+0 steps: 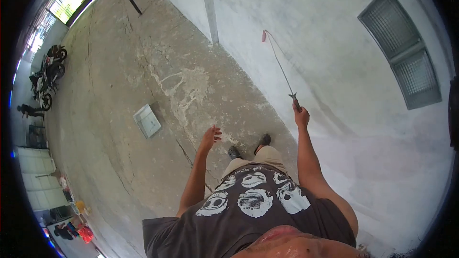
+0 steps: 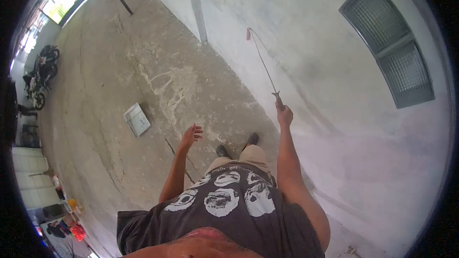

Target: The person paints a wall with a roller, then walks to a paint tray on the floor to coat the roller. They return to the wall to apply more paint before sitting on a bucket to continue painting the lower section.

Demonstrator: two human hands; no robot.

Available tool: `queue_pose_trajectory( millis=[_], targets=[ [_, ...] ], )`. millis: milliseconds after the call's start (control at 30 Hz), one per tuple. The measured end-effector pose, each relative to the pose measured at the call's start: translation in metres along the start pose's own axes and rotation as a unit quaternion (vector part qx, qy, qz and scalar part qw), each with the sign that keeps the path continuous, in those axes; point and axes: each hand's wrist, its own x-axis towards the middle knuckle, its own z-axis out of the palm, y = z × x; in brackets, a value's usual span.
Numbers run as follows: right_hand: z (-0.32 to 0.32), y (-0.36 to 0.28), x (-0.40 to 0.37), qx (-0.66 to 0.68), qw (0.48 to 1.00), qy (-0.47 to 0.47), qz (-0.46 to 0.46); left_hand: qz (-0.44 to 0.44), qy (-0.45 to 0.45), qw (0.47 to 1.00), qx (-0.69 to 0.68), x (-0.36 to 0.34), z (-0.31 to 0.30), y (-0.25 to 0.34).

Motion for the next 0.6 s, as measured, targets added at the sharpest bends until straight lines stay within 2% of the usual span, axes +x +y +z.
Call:
queue_pose_trajectory(
  millis=[100, 133, 167, 200, 267, 333, 367, 433, 500, 533, 567, 600],
  targets=[
    [-0.028, 0.044, -0.015, -0.001, 1.0, 0.01, -0.003, 0.006, 0.004, 1.0, 0.0, 0.005, 0.012, 0.022],
    [-0.036, 0.087, -0.029, -0.014, 1.0, 0.002, 0.014, -0.003, -0.007, 1.0, 0.018, 0.006, 0.017, 0.022],
    [-0.058, 0.119, -0.057, 0.028, 0.999, -0.001, 0.041, -0.014, -0.018, 0.999, 0.033, 0.005, 0.023, 0.018],
    [-0.071, 0.17, -0.082, -0.024, 0.999, 0.004, 0.036, -0.021, -0.018, 0.999, 0.029, 0.006, 0.028, 0.012],
    [-0.114, 0.227, -0.141, -0.028, 0.996, 0.005, 0.088, -0.048, -0.031, 0.998, 0.021, 0.013, 0.042, -0.004],
    [-0.132, 0.28, -0.175, 0.014, 0.982, -0.024, 0.186, -0.072, -0.045, 0.996, 0.007, 0.019, 0.061, -0.021],
    [-0.132, 0.271, -0.172, 0.016, 0.982, -0.029, 0.187, -0.086, -0.061, 0.994, -0.002, 0.024, 0.071, -0.024],
    [-0.124, 0.254, -0.159, 0.071, 0.992, 0.004, 0.106, -0.096, -0.076, 0.992, 0.005, 0.03, 0.099, -0.021],
    [-0.079, 0.235, -0.119, 0.062, 0.997, 0.005, 0.051, -0.109, -0.094, 0.989, 0.015, 0.036, 0.135, -0.018],
    [-0.061, 0.203, -0.095, 0.112, 0.992, -0.022, 0.046, -0.069, -0.118, 0.991, -0.003, 0.04, 0.156, -0.015],
    [-0.028, 0.184, -0.072, 0.122, 0.992, -0.01, 0.039, -0.027, -0.142, 0.989, -0.023, 0.045, 0.178, -0.011],
    [-0.023, 0.13, -0.051, 0.142, 0.986, -0.046, 0.074, -0.029, -0.137, 0.99, -0.02, 0.047, 0.201, -0.001]
  ],
)
